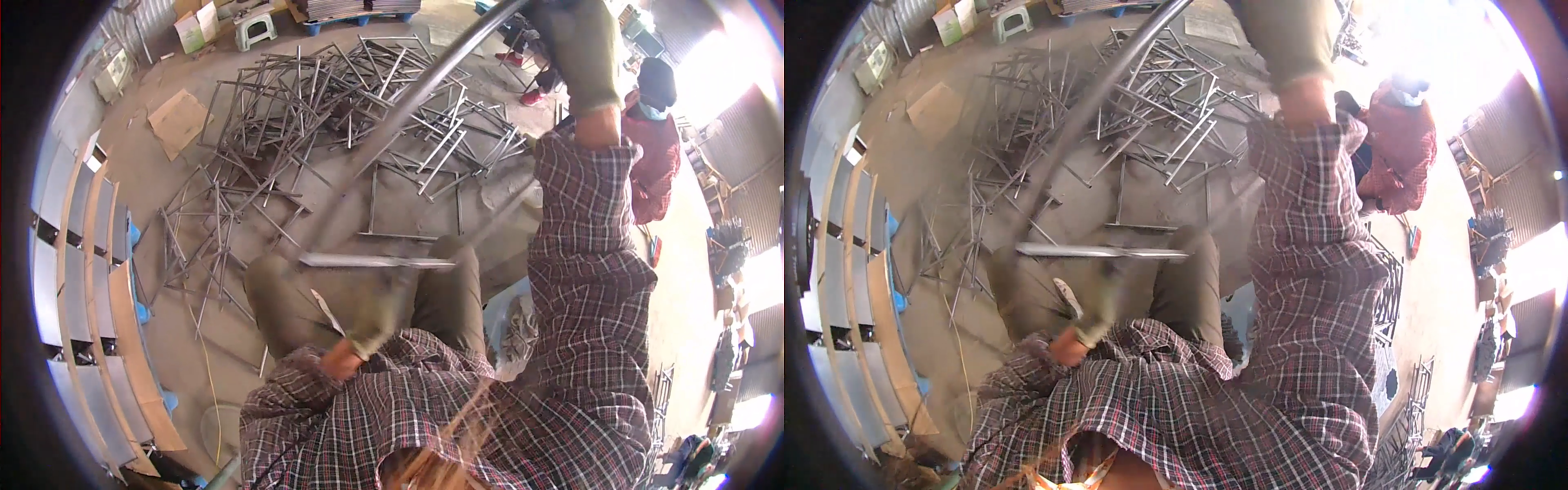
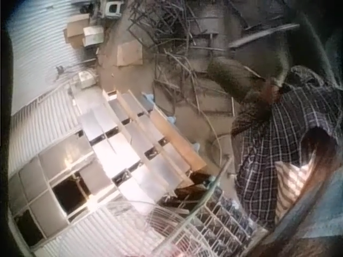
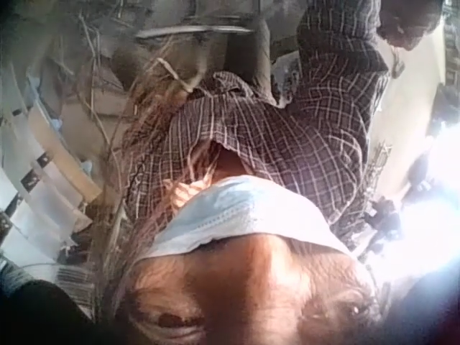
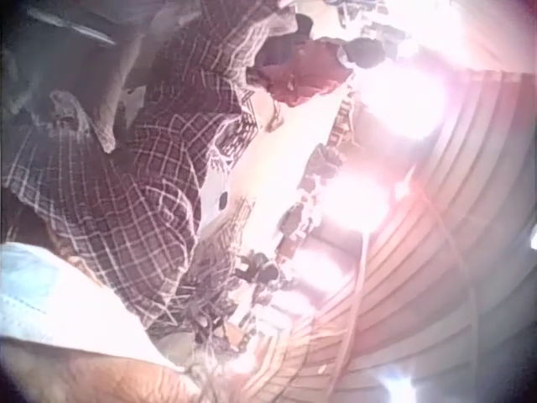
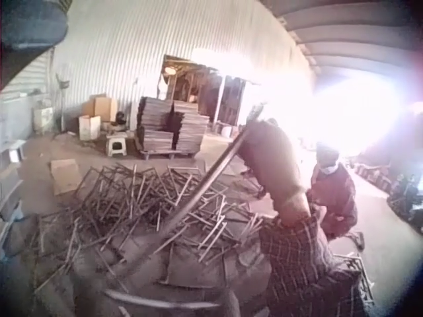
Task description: The recorder is cleaning and polishing metal furniture frames using steel wool and a cloth.
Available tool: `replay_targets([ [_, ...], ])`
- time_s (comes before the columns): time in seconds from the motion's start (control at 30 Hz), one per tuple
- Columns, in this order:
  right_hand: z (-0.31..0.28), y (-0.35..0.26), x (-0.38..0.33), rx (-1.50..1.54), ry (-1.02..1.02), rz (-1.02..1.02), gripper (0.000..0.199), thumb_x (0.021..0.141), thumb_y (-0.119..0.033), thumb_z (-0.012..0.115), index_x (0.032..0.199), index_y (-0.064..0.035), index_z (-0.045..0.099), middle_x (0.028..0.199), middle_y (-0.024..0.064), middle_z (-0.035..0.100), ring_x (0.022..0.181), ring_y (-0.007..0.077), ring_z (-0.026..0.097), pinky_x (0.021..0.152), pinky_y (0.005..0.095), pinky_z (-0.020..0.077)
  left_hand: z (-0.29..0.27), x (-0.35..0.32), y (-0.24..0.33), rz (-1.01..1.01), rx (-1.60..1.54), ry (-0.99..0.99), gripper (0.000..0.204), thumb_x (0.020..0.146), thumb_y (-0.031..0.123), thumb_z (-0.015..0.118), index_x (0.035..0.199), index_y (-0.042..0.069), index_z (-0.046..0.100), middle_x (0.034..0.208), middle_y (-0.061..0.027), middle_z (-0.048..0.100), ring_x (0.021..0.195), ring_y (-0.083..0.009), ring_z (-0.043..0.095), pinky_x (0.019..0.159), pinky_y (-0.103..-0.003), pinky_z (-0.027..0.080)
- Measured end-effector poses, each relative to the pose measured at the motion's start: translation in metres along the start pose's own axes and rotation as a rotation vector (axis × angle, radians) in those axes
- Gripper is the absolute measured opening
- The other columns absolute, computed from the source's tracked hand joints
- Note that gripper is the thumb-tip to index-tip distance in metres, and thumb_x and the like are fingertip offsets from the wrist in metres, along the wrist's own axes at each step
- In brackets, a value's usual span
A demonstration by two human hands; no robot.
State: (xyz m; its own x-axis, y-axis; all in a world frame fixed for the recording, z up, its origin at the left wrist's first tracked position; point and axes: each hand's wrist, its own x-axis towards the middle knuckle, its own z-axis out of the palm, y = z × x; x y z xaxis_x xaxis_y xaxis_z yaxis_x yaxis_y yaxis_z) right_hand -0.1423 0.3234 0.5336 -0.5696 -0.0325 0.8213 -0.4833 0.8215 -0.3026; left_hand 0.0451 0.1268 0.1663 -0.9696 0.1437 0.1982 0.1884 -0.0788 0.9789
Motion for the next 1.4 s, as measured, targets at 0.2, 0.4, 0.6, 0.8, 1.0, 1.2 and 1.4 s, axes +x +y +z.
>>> replay_targets([
  [0.2, 0.013, -0.061, -0.04, -0.498, -0.25, -0.423, 0.025, 0.071, -0.017, 0.065, 0.096, -0.0093, 0.066, 0.079, 0.0146, 0.068, 0.075, 0.0335, 0.067, 0.068, 0.0424, 0.0542, -0.012, 0.005, 0.129, -0.083, -0.122, -1.018, 0.038, 0.098, 0.024, 0.051, 0.127, -0.001, 0.054, 0.105, -0.0107, 0.066, 0.092, -0.0197, 0.062, 0.081, -0.032, 0.049],
  [0.4, 0.038, -0.064, -0.101, -0.403, -0.394, -0.415, 0.014, 0.071, -0.013, 0.062, 0.082, -0.0067, 0.067, 0.079, 0.0109, 0.067, 0.075, 0.0275, 0.067, 0.065, 0.0373, 0.053, -0.043, 0.045, 0.106, 0.056, -0.197, 0.171, 0.039, 0.1, 0.018, 0.047, 0.134, -0.001, 0.046, 0.126, -0.009, 0.054, 0.108, -0.0162, 0.053, 0.09, -0.029, 0.045],
  [0.6, 0.044, -0.089, -0.128, -0.316, -0.329, -0.394, 0.02, 0.069, -0.016, 0.063, 0.088, -0.008, 0.066, 0.091, 0.0104, 0.062, 0.097, 0.0274, 0.059, 0.075, 0.0431, 0.0493, -0.002, 0.072, 0.155, 0.096, -0.265, 0.325, 0.027, 0.102, 0.027, 0.044, 0.108, 0.003, 0.055, 0.086, 0.0029, 0.052, 0.073, -0.0048, 0.045, 0.061, -0.02, 0.037],
  [0.8, 0.024, 0.05, -0.123, -0.619, -0.366, -0.272, 0.039, 0.069, -0.015, 0.071, 0.106, -0.0103, 0.062, 0.101, 0.0094, 0.062, 0.095, 0.0289, 0.06, 0.074, 0.0417, 0.05, -0.016, 0.082, 0.144, 0.124, -0.343, 0.335, 0.029, 0.1, 0.035, 0.046, 0.092, 0.008, 0.056, 0.071, 0.0046, 0.048, 0.058, -0.0037, 0.04, 0.051, -0.019, 0.03],
  [1.0, 0.047, -0.032, -0.146, -0.728, -0.241, -0.186, 0.027, 0.075, -0.016, 0.06, 0.101, -0.0077, 0.062, 0.096, 0.0093, 0.058, 0.098, 0.0247, 0.056, 0.074, 0.0428, 0.049, -0.012, 0.109, 0.138, 0.02, -0.289, 0.301, 0.033, 0.099, 0.035, 0.047, 0.099, 0.005, 0.061, 0.073, 0.0023, 0.052, 0.062, -0.0049, 0.043, 0.054, -0.022, 0.034],
  [1.2, 0.015, 0.039, -0.138, -0.489, -0.295, -0.051, 0.034, 0.076, -0.017, 0.069, 0.109, -0.0101, 0.062, 0.103, 0.0085, 0.063, 0.092, 0.0287, 0.061, 0.071, 0.0429, 0.05, -0.009, 0.09, 0.149, 0.054, -0.367, 0.22, 0.039, 0.098, 0.04, 0.049, 0.1, 0.003, 0.06, 0.074, 0.0007, 0.053, 0.061, -0.0059, 0.044, 0.053, -0.022, 0.035],
  [1.4, 0.027, -0.002, -0.136, -0.735, -0.375, 0.016, 0.044, 0.073, -0.011, 0.064, 0.116, -0.0076, 0.058, 0.105, 0.01, 0.065, 0.095, 0.0303, 0.062, 0.079, 0.0407, 0.0503, 0.0, 0.114, 0.13, 0.065, -0.223, 0.212, 0.042, 0.096, 0.046, 0.052, 0.095, 0.004, 0.059, 0.072, 0.0025, 0.052, 0.06, -0.006, 0.044, 0.05, -0.023, 0.033],
])
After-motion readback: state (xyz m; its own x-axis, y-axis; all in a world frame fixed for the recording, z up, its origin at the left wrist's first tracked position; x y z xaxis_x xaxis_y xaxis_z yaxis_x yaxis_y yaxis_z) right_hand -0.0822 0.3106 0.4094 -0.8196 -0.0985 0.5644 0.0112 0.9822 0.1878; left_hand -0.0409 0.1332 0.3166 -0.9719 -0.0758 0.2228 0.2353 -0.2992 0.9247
